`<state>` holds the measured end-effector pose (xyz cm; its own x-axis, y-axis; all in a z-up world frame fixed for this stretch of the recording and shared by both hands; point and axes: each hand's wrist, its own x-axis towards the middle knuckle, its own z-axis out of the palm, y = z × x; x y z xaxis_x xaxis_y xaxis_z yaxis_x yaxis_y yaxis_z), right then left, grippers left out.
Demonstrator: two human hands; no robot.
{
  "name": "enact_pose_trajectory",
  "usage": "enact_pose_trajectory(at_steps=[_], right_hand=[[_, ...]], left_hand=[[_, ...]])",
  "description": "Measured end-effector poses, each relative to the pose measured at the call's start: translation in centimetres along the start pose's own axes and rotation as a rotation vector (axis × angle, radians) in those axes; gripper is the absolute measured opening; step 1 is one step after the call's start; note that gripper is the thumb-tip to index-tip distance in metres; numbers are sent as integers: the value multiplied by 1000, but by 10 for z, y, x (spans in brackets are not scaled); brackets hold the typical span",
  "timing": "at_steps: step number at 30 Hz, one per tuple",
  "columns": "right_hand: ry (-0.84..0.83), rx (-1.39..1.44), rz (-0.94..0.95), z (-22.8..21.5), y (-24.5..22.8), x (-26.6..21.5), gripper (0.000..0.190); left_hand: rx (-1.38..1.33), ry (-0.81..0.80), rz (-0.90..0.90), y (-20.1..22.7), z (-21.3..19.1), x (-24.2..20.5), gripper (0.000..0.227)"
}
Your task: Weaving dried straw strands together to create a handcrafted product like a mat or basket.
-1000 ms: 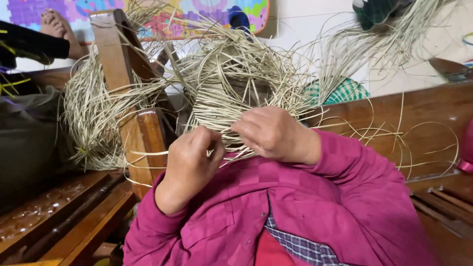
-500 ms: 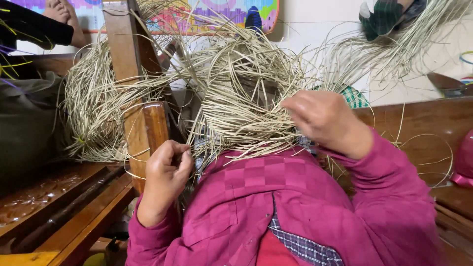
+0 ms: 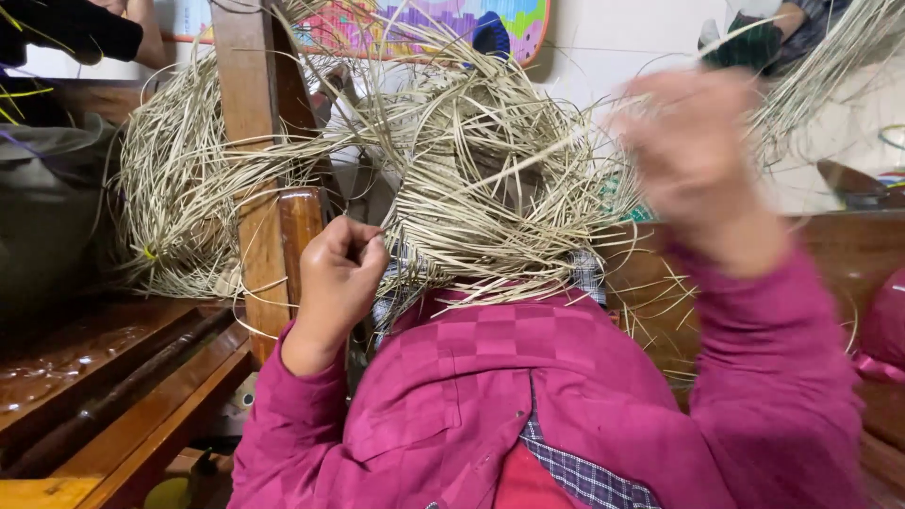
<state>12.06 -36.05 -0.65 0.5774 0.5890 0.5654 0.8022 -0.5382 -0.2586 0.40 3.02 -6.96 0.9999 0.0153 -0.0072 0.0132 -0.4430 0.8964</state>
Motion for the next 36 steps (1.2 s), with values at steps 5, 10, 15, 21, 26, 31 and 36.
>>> enact_pose_trajectory(at_steps=[5,10,15,21,26,31,36], right_hand=[[-140,172,-106,124,-62,28,23],[-304,492,-9,159,-47,37,9],[-213,846,-95,184,-3,39,6],[-418,301,67,180,6,42,4],[-476,209,-13,190,1,50,7],[-540,293,26,185,-15,61,15],[-384,337,14,202,-14,55,34]], left_hand=[[-49,-68,-85,8,15,15,10],[-59,-41,-188,-13,7,16,10],[-116,-25,-338,-58,-15,4,8],[-256,-100,-436,-78,-49,-26,10],[150,-205,-486,-63,-64,-35,12],[430,-196,-49,-8,-61,3,45],[361,-284,8,-16,0,64,62]])
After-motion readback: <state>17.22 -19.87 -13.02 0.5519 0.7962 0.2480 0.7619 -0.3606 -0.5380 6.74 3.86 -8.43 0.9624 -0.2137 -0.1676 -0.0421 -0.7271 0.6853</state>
